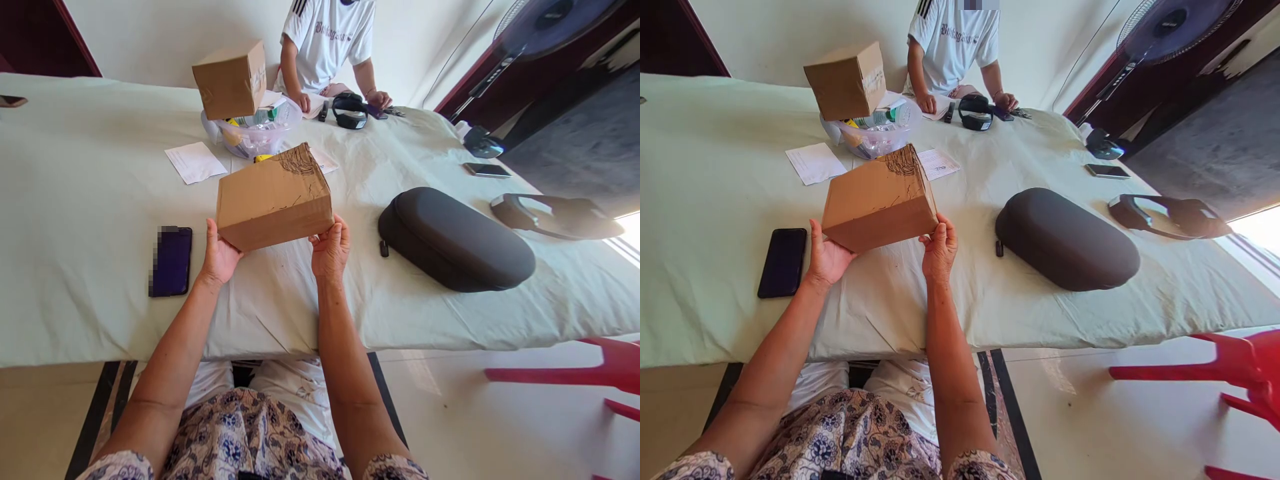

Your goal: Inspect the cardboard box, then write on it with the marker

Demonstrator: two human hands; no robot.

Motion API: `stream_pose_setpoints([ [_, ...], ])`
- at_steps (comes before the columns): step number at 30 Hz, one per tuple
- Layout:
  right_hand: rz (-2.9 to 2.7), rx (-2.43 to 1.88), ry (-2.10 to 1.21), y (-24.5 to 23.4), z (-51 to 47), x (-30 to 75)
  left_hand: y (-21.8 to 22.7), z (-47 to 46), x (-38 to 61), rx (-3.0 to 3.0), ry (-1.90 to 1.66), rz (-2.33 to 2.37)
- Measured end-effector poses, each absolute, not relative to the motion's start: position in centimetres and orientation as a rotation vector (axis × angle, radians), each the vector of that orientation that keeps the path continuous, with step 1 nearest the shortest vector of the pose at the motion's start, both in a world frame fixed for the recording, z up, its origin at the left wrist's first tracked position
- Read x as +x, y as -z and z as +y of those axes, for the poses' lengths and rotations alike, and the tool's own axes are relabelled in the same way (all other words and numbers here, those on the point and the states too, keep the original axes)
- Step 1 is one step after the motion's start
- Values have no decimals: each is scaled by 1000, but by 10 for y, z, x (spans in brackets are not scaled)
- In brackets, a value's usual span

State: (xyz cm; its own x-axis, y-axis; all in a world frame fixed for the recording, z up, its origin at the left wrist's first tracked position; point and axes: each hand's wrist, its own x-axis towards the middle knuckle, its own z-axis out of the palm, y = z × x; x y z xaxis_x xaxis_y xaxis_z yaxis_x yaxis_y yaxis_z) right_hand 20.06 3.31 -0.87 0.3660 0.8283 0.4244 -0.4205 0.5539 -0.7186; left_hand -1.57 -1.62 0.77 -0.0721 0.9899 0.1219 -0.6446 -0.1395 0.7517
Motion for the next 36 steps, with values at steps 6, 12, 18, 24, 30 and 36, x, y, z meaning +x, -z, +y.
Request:
stream_pose_setpoints([
  [6, -886, -547, -869, 8, 32, 197, -9, -15, -17, 734, -1608, 607],
  [12, -948, -510, -909, 10, 30, 194, -1, -5, -21, 655, -1779, 637],
  [18, -954, -485, -884, 9, 26, 196, 5, 1, -21, 614, -1769, 739],
  [24, -939, -498, -837, 7, 28, 201, 10, -3, -17, 849, -1720, 908],
  [30, -954, -509, -800, 7, 29, 199, 11, -4, -25, 1329, -1844, 1336],
  [36, -960, -490, -833, 6, 26, 199, 11, -10, -23, 1644, -1888, 1397],
])
